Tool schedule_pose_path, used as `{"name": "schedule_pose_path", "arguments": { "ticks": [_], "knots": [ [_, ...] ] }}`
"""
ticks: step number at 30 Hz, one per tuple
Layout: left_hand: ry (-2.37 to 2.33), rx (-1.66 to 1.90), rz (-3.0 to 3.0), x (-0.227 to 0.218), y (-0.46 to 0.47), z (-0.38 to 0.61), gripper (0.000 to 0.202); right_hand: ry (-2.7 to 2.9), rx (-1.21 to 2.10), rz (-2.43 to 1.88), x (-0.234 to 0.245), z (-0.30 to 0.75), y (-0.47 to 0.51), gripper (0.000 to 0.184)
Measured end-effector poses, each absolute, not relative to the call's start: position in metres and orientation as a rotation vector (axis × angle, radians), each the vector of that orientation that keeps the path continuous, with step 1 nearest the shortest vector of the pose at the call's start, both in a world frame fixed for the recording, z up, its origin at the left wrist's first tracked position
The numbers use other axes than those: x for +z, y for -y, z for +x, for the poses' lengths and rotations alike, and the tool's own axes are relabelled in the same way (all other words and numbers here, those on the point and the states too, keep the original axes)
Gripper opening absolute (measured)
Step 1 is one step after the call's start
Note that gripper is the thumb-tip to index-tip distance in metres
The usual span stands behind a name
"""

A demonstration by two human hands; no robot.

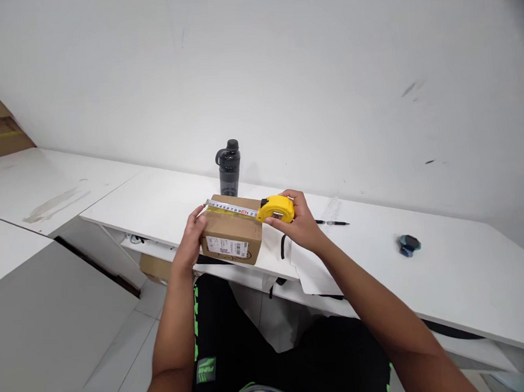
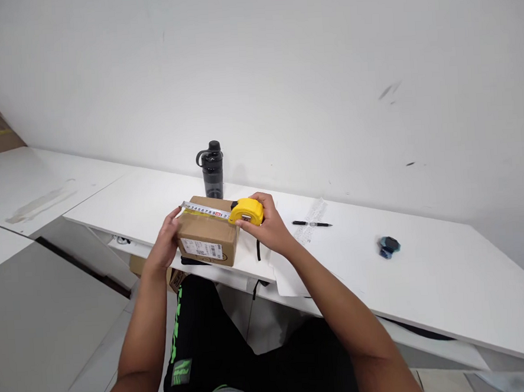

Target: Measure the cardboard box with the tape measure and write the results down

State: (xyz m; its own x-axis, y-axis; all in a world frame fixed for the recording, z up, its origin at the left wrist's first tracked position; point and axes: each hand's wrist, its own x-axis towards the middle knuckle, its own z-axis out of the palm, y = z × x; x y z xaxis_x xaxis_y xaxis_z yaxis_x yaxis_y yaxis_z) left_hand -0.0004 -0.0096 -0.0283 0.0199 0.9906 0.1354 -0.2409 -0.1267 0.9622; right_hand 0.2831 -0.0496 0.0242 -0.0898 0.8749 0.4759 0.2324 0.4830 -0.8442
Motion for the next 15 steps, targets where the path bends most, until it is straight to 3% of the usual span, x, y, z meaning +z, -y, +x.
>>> {"name": "schedule_pose_path", "arguments": {
  "ticks": [7, 15],
  "knots": [
    [-0.958, 1.426, 1.195, -0.035, 0.012, 0.008, 0.075, 1.645, 0.839, -0.962, 0.015, 0.289, 0.032, 0.06],
    [-1.063, 1.453, 1.423, -0.032, 0.011, 0.01, 0.057, 1.689, 0.732, -1.016, 0.017, 0.287, 0.045, 0.058]
  ]
}}
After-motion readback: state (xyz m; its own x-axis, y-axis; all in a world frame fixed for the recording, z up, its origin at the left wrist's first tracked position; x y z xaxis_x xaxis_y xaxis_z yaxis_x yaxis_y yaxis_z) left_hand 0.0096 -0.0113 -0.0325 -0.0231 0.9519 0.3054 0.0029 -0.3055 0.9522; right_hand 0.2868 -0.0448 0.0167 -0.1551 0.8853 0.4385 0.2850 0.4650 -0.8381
